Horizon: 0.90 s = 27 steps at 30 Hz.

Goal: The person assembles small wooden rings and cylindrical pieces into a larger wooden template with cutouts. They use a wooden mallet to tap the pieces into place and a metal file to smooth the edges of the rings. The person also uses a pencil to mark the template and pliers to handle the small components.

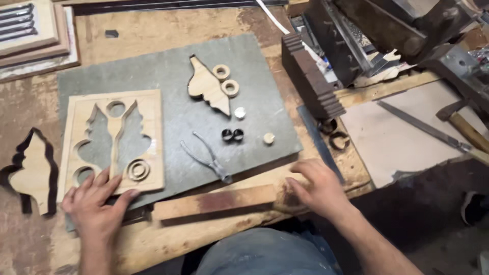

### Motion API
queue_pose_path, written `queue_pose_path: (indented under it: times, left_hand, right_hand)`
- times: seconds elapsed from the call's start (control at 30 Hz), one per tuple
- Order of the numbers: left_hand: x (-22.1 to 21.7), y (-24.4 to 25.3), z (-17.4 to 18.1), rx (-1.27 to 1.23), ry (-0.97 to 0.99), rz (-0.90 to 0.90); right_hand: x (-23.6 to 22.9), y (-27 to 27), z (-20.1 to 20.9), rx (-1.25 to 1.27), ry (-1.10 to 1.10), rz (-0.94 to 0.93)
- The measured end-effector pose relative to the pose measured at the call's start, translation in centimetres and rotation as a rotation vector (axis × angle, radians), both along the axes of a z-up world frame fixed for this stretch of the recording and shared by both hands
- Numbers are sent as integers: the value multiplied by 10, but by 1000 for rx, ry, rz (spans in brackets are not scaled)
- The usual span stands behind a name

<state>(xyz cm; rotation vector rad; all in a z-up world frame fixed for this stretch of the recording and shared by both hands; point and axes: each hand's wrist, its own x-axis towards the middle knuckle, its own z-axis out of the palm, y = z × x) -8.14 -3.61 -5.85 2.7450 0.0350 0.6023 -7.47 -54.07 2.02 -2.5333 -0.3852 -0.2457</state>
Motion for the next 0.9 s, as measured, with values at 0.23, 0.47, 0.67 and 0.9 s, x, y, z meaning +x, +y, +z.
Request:
queue_pose_path:
  times: [0.23, 0.47, 0.67, 0.9]
  left_hand:
    - [5, -5, 2, -38, 31, 39]
    - [3, -51, 36, -176, -193, -7]
    - [1, -146, 60, -339, -126, 48]
    - [87, -212, 97, -271, -64, -284]
  right_hand:
    - [4, -131, -29, 91, 103, -351]
    - [33, -175, -58, 56, 187, -416]
    - [57, -170, -69, -199, 329, -445]
    - [58, -160, -80, -181, 152, -474]
